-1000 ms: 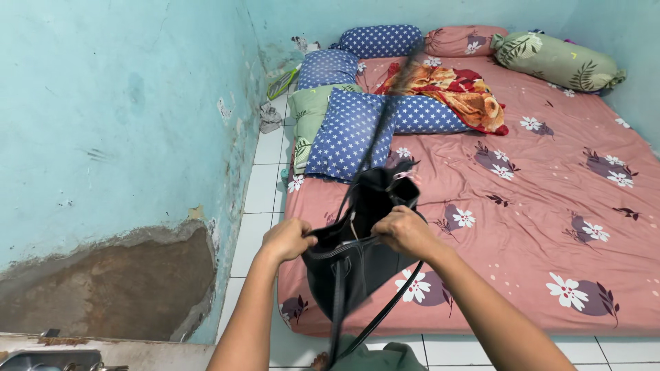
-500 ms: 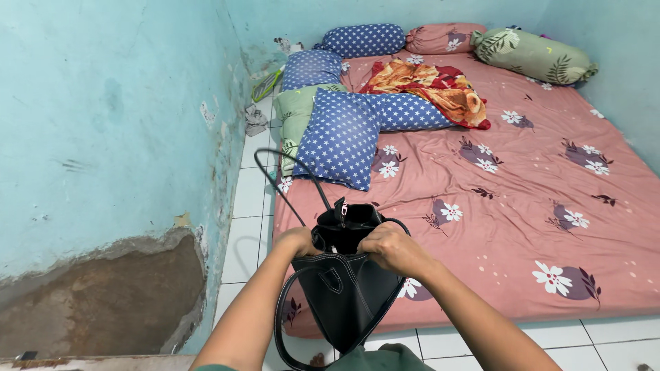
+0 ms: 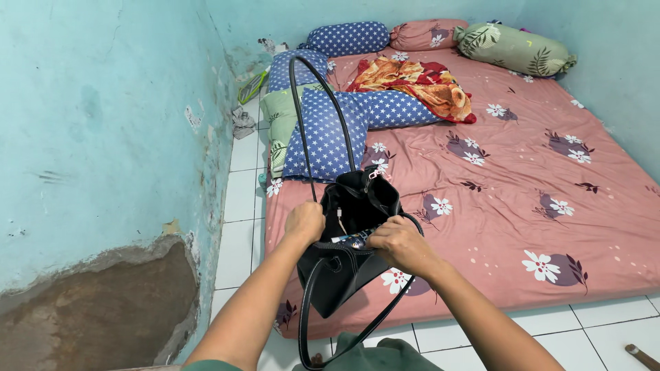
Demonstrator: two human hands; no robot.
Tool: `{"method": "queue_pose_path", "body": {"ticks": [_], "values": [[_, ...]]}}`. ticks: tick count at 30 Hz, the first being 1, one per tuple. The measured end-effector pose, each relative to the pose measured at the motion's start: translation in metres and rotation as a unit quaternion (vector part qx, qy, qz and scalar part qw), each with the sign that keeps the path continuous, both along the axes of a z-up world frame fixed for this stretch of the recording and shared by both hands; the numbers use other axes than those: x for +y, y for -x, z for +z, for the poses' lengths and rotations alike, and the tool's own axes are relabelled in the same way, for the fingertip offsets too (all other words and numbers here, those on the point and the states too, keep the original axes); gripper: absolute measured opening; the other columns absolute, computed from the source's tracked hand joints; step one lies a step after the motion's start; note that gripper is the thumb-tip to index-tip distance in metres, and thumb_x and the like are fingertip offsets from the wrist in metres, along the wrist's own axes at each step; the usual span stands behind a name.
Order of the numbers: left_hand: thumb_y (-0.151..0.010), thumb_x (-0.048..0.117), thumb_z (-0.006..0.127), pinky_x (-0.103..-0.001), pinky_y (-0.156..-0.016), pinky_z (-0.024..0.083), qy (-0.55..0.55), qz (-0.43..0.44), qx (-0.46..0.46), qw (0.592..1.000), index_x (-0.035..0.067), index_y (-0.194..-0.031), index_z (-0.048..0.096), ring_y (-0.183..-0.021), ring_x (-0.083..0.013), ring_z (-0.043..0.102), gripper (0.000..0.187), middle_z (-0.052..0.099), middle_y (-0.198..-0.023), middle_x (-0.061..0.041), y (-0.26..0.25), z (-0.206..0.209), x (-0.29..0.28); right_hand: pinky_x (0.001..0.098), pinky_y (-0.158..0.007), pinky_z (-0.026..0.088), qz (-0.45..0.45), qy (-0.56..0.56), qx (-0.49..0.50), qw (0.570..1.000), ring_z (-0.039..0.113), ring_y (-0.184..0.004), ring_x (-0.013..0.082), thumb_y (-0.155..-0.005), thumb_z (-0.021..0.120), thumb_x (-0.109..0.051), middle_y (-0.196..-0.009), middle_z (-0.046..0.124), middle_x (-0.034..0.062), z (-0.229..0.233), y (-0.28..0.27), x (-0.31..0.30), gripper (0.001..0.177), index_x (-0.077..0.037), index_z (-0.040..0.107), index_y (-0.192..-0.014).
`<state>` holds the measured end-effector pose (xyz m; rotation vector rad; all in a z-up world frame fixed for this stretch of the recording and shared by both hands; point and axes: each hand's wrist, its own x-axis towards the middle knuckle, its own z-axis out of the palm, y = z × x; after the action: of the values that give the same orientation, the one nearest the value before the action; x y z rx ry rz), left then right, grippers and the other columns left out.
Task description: The person stands at a bed and unpacks a black handbag, taking out a water bottle, a blue packet, a wallet, a charging cable with adapter, and sunglasses one at a time and arranging them on the bed. They then adjust the empty bag and the laid-out items.
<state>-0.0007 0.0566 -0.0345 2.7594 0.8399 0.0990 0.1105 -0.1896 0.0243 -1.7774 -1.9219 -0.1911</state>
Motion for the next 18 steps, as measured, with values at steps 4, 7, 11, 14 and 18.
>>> {"method": "queue_pose_path", "body": {"ticks": [4,7,11,14,18], "values": [[-0.092,0.017,0.065,-0.048,-0.083,0.058,-0.027,0.005,-0.049,0.998,-0.001,-0.093,0.075,-0.096,-0.0412,0.072,0.021,0.072,-0.105,-0.023,-0.001,0.01,0.011,0.0454,-0.098,0.042,-0.016,0.005,-0.03,0.999,0.068,-0.082,0.0201,-0.07,0.077,-0.008,-0.077,0.07,0.0016,0.001,-0.001,-0.008,0.015,-0.012,0.074,-0.083],[-0.095,0.023,0.062,-0.05,-0.086,0.055,0.035,0.046,-0.056,0.997,0.003,-0.099,0.074,-0.099,-0.0413,0.07,0.024,0.073,-0.105,-0.022,-0.004,0.017,0.013,0.0555,-0.108,0.035,-0.059,0.05,-0.055,0.996,0.068,-0.077,0.0203,-0.069,0.081,-0.012,-0.071,0.069,0.0021,-0.006,-0.001,-0.015,0.01,-0.012,0.073,-0.076],[-0.093,0.029,0.062,-0.052,-0.089,0.052,0.159,0.11,-0.103,0.976,0.014,-0.113,0.073,-0.099,-0.0421,0.068,0.028,0.072,-0.102,-0.022,-0.01,0.025,0.007,0.0538,-0.11,0.034,-0.091,0.095,-0.002,0.991,0.068,-0.079,0.0214,-0.073,0.083,-0.021,-0.07,0.068,0.0037,-0.021,-0.007,-0.027,0.015,-0.011,0.073,-0.078],[-0.092,0.026,0.061,-0.05,-0.088,0.053,0.147,0.048,-0.212,0.965,0.01,-0.113,0.074,-0.096,-0.0406,0.07,0.03,0.074,-0.097,-0.022,-0.014,0.034,-0.003,0.051,-0.109,0.036,-0.115,0.114,0.031,0.986,0.068,-0.082,0.0229,-0.075,0.084,-0.024,-0.071,0.068,0.0052,-0.036,-0.008,-0.038,0.02,-0.01,0.073,-0.082],[-0.092,0.024,0.063,-0.047,-0.08,0.054,0.166,0.009,-0.264,0.95,0.006,-0.107,0.075,-0.086,-0.037,0.072,0.026,0.074,-0.088,-0.02,-0.012,0.049,-0.017,0.0464,-0.11,0.037,-0.145,0.172,0.136,0.965,0.069,-0.092,0.0233,-0.07,0.089,-0.034,-0.085,0.074,0.0049,-0.045,-0.013,-0.047,0.035,-0.011,0.075,-0.094]]}}
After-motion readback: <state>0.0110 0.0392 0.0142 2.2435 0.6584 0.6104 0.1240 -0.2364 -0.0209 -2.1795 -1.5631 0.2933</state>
